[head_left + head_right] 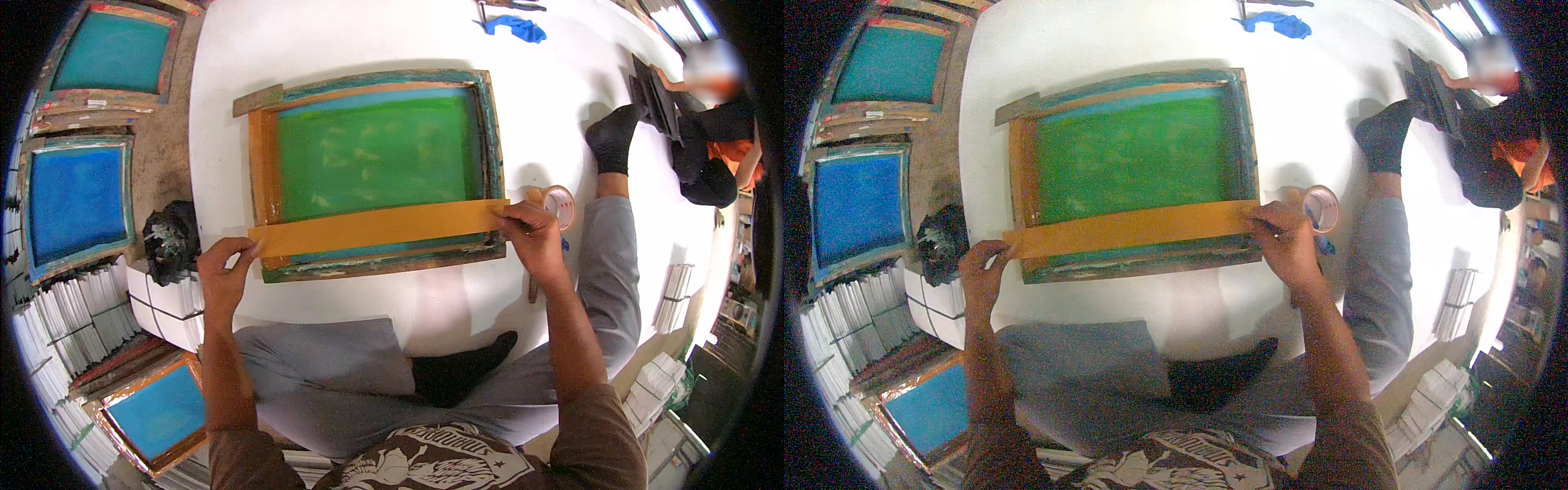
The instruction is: The person sits on the floor and assembles a wooden frame around a green screen. They apply orange tape to the edges of the frame, press it down, and use a hammer to secure the corners. Another person is visible in the background handling black sheets.
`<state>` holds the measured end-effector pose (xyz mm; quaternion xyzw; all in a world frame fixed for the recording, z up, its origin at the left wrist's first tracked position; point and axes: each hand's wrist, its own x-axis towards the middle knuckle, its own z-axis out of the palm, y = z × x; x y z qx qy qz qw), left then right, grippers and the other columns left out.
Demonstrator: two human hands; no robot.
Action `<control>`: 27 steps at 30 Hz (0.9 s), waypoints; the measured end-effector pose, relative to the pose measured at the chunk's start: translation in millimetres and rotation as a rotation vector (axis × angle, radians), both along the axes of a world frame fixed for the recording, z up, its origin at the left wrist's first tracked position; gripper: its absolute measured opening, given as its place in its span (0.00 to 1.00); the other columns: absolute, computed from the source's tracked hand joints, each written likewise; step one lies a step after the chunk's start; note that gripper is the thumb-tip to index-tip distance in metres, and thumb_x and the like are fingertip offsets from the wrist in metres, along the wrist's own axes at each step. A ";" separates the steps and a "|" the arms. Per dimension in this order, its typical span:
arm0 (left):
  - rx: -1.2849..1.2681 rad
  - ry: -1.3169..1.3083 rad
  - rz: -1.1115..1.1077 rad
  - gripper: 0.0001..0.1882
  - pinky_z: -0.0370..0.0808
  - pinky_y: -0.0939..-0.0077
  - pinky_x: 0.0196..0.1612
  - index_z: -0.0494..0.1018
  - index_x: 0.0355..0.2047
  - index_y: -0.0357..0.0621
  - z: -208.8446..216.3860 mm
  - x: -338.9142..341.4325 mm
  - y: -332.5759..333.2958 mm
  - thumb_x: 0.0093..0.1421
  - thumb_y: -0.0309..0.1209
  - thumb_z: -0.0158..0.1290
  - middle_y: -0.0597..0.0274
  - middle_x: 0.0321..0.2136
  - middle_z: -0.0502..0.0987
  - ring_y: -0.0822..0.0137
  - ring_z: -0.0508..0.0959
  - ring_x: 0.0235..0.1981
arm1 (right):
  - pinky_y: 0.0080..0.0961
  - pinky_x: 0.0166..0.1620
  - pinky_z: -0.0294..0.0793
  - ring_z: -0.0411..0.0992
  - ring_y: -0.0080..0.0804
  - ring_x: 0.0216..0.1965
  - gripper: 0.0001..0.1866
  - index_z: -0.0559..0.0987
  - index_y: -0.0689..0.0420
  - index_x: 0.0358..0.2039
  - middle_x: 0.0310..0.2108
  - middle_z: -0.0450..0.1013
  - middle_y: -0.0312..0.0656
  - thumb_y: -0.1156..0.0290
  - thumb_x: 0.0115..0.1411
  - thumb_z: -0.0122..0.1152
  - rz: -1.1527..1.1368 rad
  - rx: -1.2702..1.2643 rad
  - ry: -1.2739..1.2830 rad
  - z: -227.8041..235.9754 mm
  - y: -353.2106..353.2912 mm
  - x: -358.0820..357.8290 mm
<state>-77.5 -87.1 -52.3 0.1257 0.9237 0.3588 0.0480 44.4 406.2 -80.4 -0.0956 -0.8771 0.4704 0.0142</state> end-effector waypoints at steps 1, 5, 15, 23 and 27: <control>-0.030 -0.005 -0.010 0.03 0.79 0.73 0.38 0.83 0.32 0.36 5.1 -4.5 12.0 0.57 0.21 0.65 0.54 0.31 0.84 0.65 0.84 0.33 | 0.23 0.35 0.76 0.75 0.24 0.31 0.06 0.82 0.67 0.38 0.31 0.76 0.39 0.81 0.61 0.68 0.001 0.088 0.008 9.9 0.8 2.2; -0.085 0.037 -0.067 0.06 0.79 0.68 0.40 0.83 0.33 0.38 7.0 2.2 5.1 0.55 0.25 0.67 0.54 0.31 0.84 0.60 0.84 0.33 | 0.23 0.35 0.76 0.75 0.26 0.31 0.06 0.83 0.66 0.37 0.31 0.77 0.41 0.80 0.59 0.69 -0.015 0.112 -0.036 14.2 -13.5 -3.2; -0.055 -0.030 -0.070 0.08 0.79 0.72 0.39 0.85 0.37 0.38 6.8 1.6 6.6 0.55 0.20 0.65 0.53 0.32 0.84 0.61 0.85 0.34 | 0.31 0.39 0.78 0.80 0.39 0.34 0.08 0.86 0.63 0.38 0.33 0.81 0.48 0.79 0.57 0.68 -0.036 0.152 -0.118 10.7 -14.3 -2.2; -0.049 0.009 -0.020 0.08 0.79 0.72 0.40 0.85 0.37 0.37 6.7 0.8 -1.4 0.55 0.21 0.66 0.53 0.32 0.85 0.63 0.84 0.34 | 0.28 0.37 0.76 0.78 0.35 0.33 0.08 0.85 0.64 0.39 0.32 0.79 0.46 0.81 0.58 0.68 -0.026 0.166 -0.097 5.9 -16.1 -1.8; -0.068 0.075 0.019 0.08 0.78 0.74 0.39 0.85 0.35 0.36 41.5 -5.7 -7.2 0.54 0.20 0.66 0.54 0.30 0.84 0.65 0.83 0.33 | 0.22 0.35 0.74 0.74 0.24 0.31 0.06 0.83 0.65 0.40 0.32 0.78 0.39 0.80 0.61 0.67 -0.101 -0.106 -0.077 -7.4 -28.0 -11.7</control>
